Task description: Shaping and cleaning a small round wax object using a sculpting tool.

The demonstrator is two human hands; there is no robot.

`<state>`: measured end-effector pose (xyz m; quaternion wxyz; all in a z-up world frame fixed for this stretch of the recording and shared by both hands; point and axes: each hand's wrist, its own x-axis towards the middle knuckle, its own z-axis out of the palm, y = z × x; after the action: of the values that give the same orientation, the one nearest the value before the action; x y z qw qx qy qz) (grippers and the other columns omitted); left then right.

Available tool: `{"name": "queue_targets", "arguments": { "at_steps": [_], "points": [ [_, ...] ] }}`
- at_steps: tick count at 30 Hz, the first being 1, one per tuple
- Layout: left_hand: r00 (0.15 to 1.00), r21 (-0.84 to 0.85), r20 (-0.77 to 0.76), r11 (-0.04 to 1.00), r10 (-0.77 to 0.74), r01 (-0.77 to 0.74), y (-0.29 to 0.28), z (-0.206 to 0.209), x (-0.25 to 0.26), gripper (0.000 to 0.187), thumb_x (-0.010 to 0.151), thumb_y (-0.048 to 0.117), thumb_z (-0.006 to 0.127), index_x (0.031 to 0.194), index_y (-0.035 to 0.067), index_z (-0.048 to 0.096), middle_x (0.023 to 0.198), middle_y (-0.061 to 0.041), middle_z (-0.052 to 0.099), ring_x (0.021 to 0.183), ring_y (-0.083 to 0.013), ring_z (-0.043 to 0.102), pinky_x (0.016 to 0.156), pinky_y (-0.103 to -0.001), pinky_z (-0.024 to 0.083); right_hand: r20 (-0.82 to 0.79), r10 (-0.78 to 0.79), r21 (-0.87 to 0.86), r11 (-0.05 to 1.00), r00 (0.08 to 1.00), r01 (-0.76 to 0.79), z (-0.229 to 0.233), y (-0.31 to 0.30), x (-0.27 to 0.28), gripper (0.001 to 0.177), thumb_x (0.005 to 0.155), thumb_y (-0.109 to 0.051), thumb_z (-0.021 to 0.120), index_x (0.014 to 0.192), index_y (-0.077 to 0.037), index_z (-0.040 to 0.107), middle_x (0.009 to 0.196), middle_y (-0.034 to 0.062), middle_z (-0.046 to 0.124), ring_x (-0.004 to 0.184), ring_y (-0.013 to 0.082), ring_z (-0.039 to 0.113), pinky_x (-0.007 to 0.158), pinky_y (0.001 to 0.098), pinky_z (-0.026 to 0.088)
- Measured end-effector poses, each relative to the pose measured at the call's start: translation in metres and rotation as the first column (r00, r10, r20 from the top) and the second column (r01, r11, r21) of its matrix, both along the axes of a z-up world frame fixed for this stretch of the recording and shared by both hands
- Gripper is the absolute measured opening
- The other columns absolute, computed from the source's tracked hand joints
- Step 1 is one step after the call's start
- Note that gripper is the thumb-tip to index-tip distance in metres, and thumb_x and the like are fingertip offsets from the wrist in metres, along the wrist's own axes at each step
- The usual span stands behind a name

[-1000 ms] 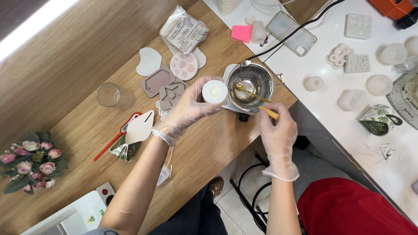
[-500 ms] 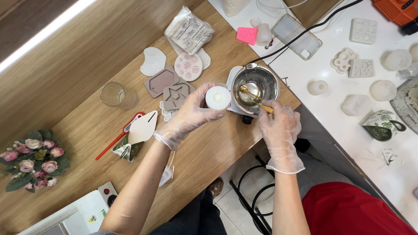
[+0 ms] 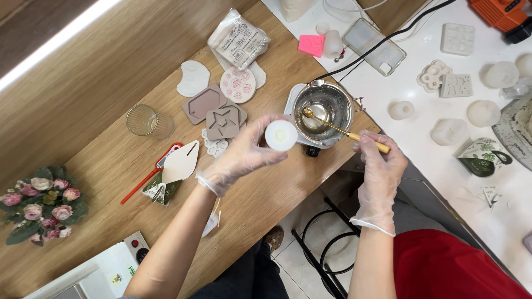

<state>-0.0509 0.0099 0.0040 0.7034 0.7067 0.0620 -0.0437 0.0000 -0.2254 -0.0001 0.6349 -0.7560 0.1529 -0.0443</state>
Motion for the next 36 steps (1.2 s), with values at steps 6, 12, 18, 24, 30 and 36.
{"name": "queue_targets", "arguments": {
  "at_steps": [6, 12, 18, 24, 30, 36],
  "points": [
    [0.987, 0.207, -0.031, 0.965, -0.157, 0.16, -0.008, -0.029, -0.035, 0.069, 0.065, 0.023, 0.086, 0.129, 0.011, 0.064, 0.112, -0.013, 0.069, 0.105, -0.0278, 0.061, 0.09, -0.042, 0.05, 0.09, 0.184, -0.188, 0.968, 0.979, -0.164, -0.013, -0.001, -0.009, 0.014, 0.091, -0.001, 0.073, 0.104, -0.003, 0.074, 0.113, 0.019, 0.069, 0.105, 0.0278, 0.068, 0.093, 0.0368, 0.056],
    [0.982, 0.516, -0.148, 0.839, -0.113, 0.175, -0.019, -0.135, -0.078, 0.068, 0.066, 0.043, 0.09, 0.126, 0.023, 0.064, 0.115, -0.006, 0.071, 0.121, -0.0303, 0.06, 0.106, -0.049, 0.043, -0.004, 0.294, -0.499, 0.828, 0.956, -0.257, 0.004, 0.003, -0.015, 0.015, 0.093, -0.011, 0.073, 0.108, -0.01, 0.077, 0.11, 0.0126, 0.075, 0.111, 0.0361, 0.069, 0.096, 0.0432, 0.054],
    [0.981, 0.667, -0.188, 0.726, -0.058, 0.171, -0.028, -0.166, -0.088, 0.061, 0.071, 0.047, 0.084, 0.125, 0.034, 0.057, 0.128, 0.011, 0.064, 0.131, -0.0185, 0.048, 0.11, -0.052, 0.033, -0.015, 0.301, -0.419, 0.864, 0.953, -0.28, 0.005, 0.004, -0.017, 0.019, 0.092, -0.009, 0.073, 0.111, -0.011, 0.077, 0.113, 0.0156, 0.074, 0.111, 0.0339, 0.069, 0.095, 0.04, 0.056],
    [0.989, 0.747, -0.15, 0.657, 0.013, 0.105, -0.029, -0.162, -0.089, 0.069, 0.069, 0.04, 0.086, 0.13, 0.029, 0.056, 0.138, 0.005, 0.052, 0.132, -0.023, 0.043, 0.106, -0.049, 0.039, 0.033, 0.288, -0.373, 0.892, 0.957, -0.255, -0.01, -0.009, -0.024, 0.018, 0.094, -0.005, 0.073, 0.112, -0.008, 0.076, 0.115, 0.0198, 0.072, 0.113, 0.0355, 0.068, 0.094, 0.0413, 0.056],
    [0.95, 0.688, -0.311, 0.694, 0.018, 0.212, -0.023, -0.116, -0.089, 0.101, 0.06, 0.05, 0.09, 0.145, 0.022, 0.043, 0.143, -0.003, 0.048, 0.138, -0.0236, 0.04, 0.11, -0.046, 0.037, -0.003, 0.246, -0.278, 0.931, 0.969, -0.237, -0.019, -0.01, -0.028, 0.02, 0.093, -0.007, 0.073, 0.112, -0.011, 0.077, 0.118, 0.0167, 0.073, 0.11, 0.0285, 0.07, 0.089, 0.0365, 0.058],
    [0.972, 0.453, 0.096, 0.86, 0.216, -0.236, -0.019, -0.094, -0.101, 0.049, 0.083, 0.036, 0.08, 0.122, 0.01, 0.066, 0.111, -0.012, 0.065, 0.104, -0.0319, 0.065, 0.089, -0.045, 0.053, -0.029, 0.141, -0.193, 0.971, 0.99, -0.144, -0.019, -0.009, -0.032, 0.02, 0.092, -0.007, 0.072, 0.112, -0.008, 0.076, 0.112, 0.0176, 0.074, 0.096, 0.0224, 0.072, 0.084, 0.0338, 0.06]
  ]
}}
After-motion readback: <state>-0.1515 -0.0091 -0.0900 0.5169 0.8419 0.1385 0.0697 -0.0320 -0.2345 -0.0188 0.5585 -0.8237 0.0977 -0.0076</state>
